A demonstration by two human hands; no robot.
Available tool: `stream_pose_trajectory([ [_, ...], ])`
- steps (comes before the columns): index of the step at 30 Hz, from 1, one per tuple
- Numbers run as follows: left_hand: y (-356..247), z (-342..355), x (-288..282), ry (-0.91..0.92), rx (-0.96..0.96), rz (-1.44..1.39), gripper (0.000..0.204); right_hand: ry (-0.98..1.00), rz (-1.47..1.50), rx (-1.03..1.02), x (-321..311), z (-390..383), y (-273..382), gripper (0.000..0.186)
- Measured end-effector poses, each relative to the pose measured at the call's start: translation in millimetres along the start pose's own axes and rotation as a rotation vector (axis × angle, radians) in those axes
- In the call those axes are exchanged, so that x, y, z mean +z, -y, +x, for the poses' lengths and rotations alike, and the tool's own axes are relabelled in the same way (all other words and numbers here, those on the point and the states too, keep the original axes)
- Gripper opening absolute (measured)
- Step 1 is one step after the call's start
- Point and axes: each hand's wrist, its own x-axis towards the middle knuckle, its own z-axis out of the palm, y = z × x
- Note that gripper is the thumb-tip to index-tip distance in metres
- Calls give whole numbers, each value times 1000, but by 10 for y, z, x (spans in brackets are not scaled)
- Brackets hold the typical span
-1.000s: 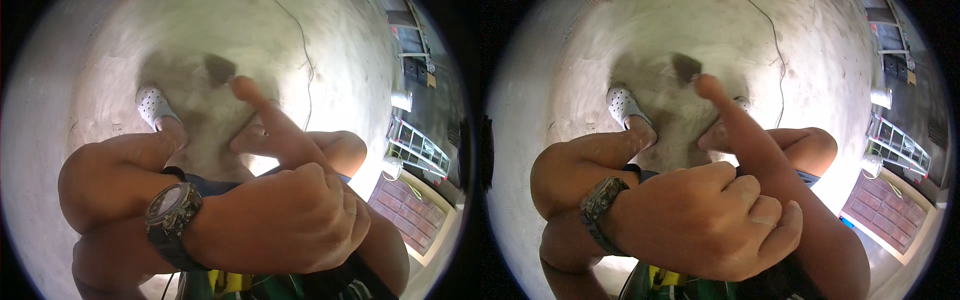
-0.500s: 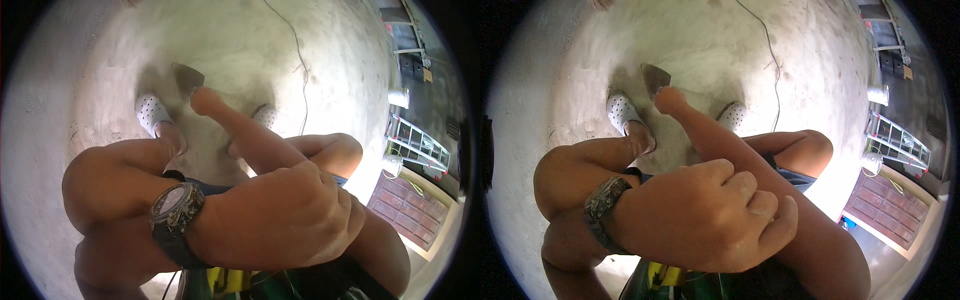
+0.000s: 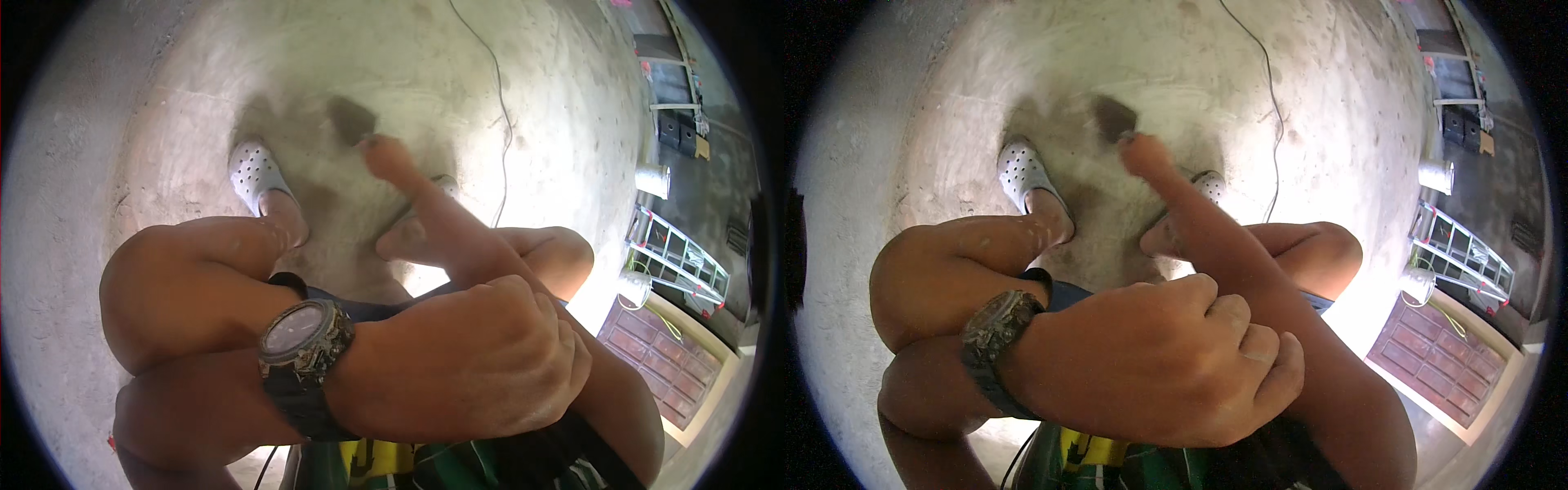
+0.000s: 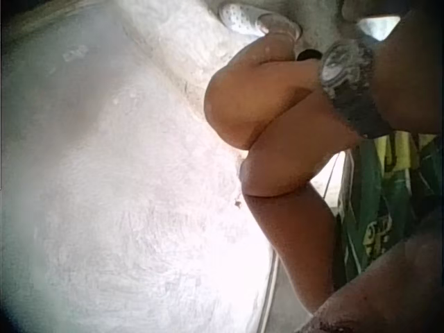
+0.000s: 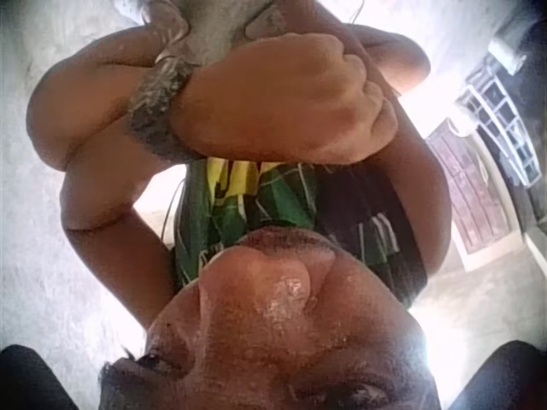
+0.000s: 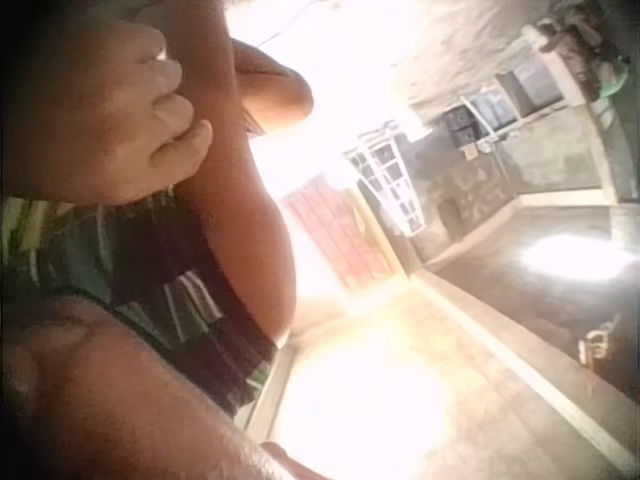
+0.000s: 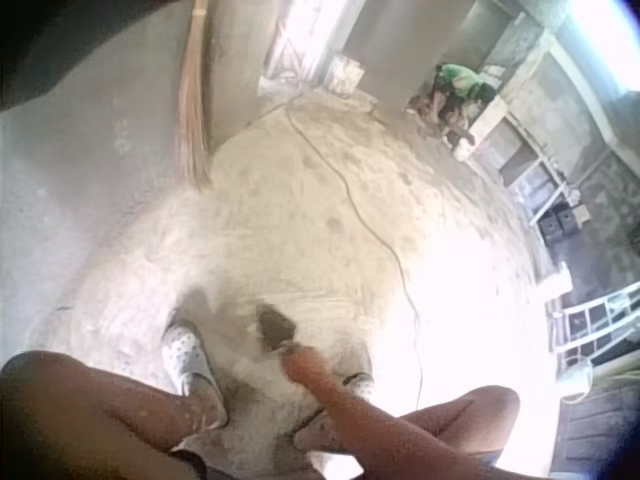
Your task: The person scrapes and smooths the concrete floor using a trowel, briefly handles a concrete block and a hand tool, and continues scraping the floor with the trowel.
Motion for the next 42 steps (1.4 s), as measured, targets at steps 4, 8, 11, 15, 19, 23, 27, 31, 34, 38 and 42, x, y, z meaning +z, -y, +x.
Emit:
stream_pose_trajectory([
  [4, 28, 60, -15, -58, 24, -80, 14, 72, -17, -87, 176, -193, 557, 54],
  [8, -9, -54, 109, -20, 19, -15, 15, 200, 205, -6, 116, -91, 447, 51],
  [11, 4, -42, -71, -67, 14, -3, 20, 142, 637, 324, -29, 96, 53, 46],
  [15, 62, -42, -148, -174, 19, -77, 26, -2, 677, 460, -472, 440, -658, 44],
  [19, 44, -104, -191, -135, 5, -59, 28, 22, 763, 506, -513, 434, -382, 44],
  [23, -60, -138, -78, -135, -36, -66, 18, 194, 2, 20, -368, 213, 169, 50],
  [27, -34, -143, -72, -128, -71, -64, 21, 227, -98, -25, -710, 355, 212, 54],
  [31, -67, -105, -116, -159, -54, -75, 21, 271, -382, -181, -197, 387, 213, 55],
  [34, -39, -80, -154, 36, -65, -151, 20, 211, -388, -225, -344, 623, 64, 51],
  [38, -44, -93, -126, -39, -65, -80, 14, 197, -420, -228, -352, 491, 356, 44],
  [42, -22, -127, -151, -90, -58, -65, 13, 193, -358, -114, -171, 249, 612, 48],
])
